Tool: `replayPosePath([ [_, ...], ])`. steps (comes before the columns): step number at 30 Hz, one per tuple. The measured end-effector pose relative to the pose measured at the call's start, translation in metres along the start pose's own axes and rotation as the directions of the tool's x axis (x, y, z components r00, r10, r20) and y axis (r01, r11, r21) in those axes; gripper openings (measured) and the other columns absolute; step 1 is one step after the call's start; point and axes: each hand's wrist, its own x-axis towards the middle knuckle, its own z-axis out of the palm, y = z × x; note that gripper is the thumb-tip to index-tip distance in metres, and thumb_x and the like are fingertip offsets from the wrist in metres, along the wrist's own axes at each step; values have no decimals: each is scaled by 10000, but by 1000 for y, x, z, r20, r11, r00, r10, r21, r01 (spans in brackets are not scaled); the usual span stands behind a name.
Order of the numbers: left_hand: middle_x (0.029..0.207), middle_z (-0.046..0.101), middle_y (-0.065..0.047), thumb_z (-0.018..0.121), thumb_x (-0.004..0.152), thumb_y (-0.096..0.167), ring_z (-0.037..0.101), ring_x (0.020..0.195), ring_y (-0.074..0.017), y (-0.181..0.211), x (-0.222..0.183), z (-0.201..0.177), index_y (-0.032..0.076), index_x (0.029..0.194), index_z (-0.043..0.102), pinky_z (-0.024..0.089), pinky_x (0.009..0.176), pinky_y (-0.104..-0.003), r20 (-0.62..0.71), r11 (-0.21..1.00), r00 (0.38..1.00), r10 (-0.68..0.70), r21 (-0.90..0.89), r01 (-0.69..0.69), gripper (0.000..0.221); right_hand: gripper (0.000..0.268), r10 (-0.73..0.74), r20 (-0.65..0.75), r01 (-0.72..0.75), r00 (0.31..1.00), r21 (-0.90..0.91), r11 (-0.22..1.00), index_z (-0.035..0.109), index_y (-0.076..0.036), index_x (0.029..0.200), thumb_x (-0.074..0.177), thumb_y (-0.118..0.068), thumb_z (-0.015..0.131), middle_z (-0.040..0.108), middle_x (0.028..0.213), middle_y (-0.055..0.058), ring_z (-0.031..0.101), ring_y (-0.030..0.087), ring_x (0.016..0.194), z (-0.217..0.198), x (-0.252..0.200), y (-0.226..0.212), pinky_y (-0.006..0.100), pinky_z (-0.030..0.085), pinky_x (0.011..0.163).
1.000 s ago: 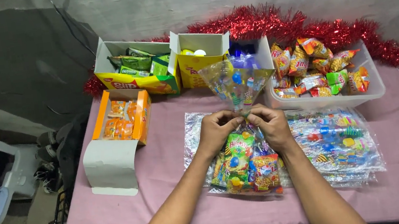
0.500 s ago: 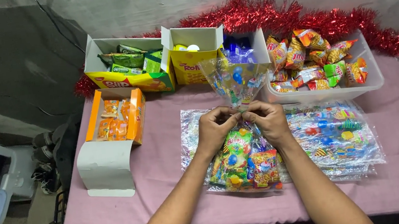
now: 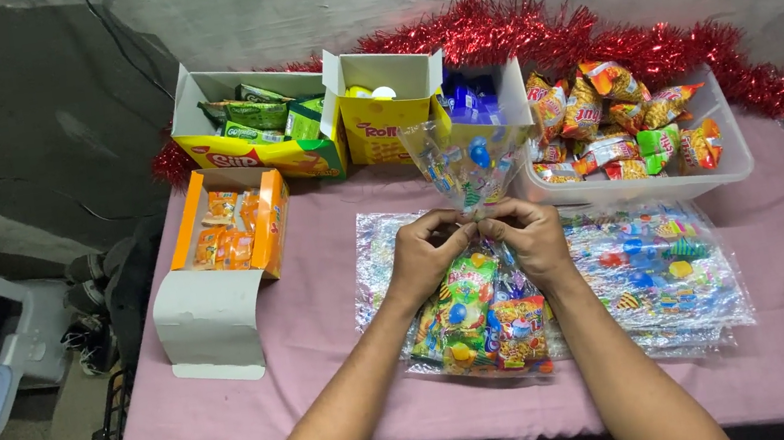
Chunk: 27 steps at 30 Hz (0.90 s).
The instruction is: Gathering and twisting the top of a plastic bag filled with snacks to secure the contents.
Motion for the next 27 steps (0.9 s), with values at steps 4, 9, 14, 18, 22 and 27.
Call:
replayPosePath([
  [4, 730, 734, -90, 854, 821, 174, 697, 725, -111, 0, 0, 0, 81, 942, 788, 585, 643, -263, -7, 1000, 1000, 16, 18, -16, 166, 132, -8, 25, 8, 1000, -14, 1000, 747, 66, 923, 841, 2, 828, 703, 870, 149, 631, 142, 813, 2, 0, -6, 290, 559, 725],
  [9, 750, 730, -92, 859, 816, 182, 712, 737, -135, -5, 1, 1, 72, 932, 788, 591, 641, -274, -26, 997, 997, 68, 40, -67, 175, 121, -13, 29, 13, 1000, -1, 1000, 736, 63, 915, 847, 7, 820, 698, 866, 139, 630, 141, 831, -1, -1, -2, 295, 556, 747],
  [14, 787, 726, -86, 853, 806, 173, 723, 750, -157, -4, -1, 1, 80, 934, 786, 591, 655, -280, -40, 992, 994, 104, 77, -101, 172, 135, -25, 37, 26, 999, -25, 999, 741, 59, 914, 852, -24, 828, 688, 845, 124, 613, 112, 751, 4, 0, -9, 241, 538, 620],
  [18, 746, 716, -80, 852, 807, 181, 717, 740, -140, -4, -2, 1, 84, 942, 793, 588, 643, -280, -39, 994, 995, 92, 68, -89, 177, 132, -15, 33, 17, 999, -44, 999, 738, 63, 906, 854, -22, 826, 687, 828, 117, 617, 105, 713, 5, -1, -9, 230, 539, 580],
  [22, 741, 722, -87, 839, 816, 169, 711, 743, -135, -2, -1, -1, 94, 935, 799, 586, 635, -286, -24, 994, 995, 94, 61, -92, 146, 134, -7, 31, 8, 999, -24, 1000, 736, 55, 913, 863, -35, 822, 685, 846, 103, 613, 87, 712, 3, -1, -7, 222, 540, 567],
  [27, 858, 779, -95, 812, 868, 181, 748, 863, -184, 1, -4, 0, 121, 975, 811, 583, 704, -304, 8, 982, 986, 169, 88, -169, 122, 137, 25, 12, -24, 1000, -72, 997, 756, 33, 945, 868, -57, 826, 710, 844, 79, 608, 74, 749, -4, 0, -1, 234, 543, 614],
])
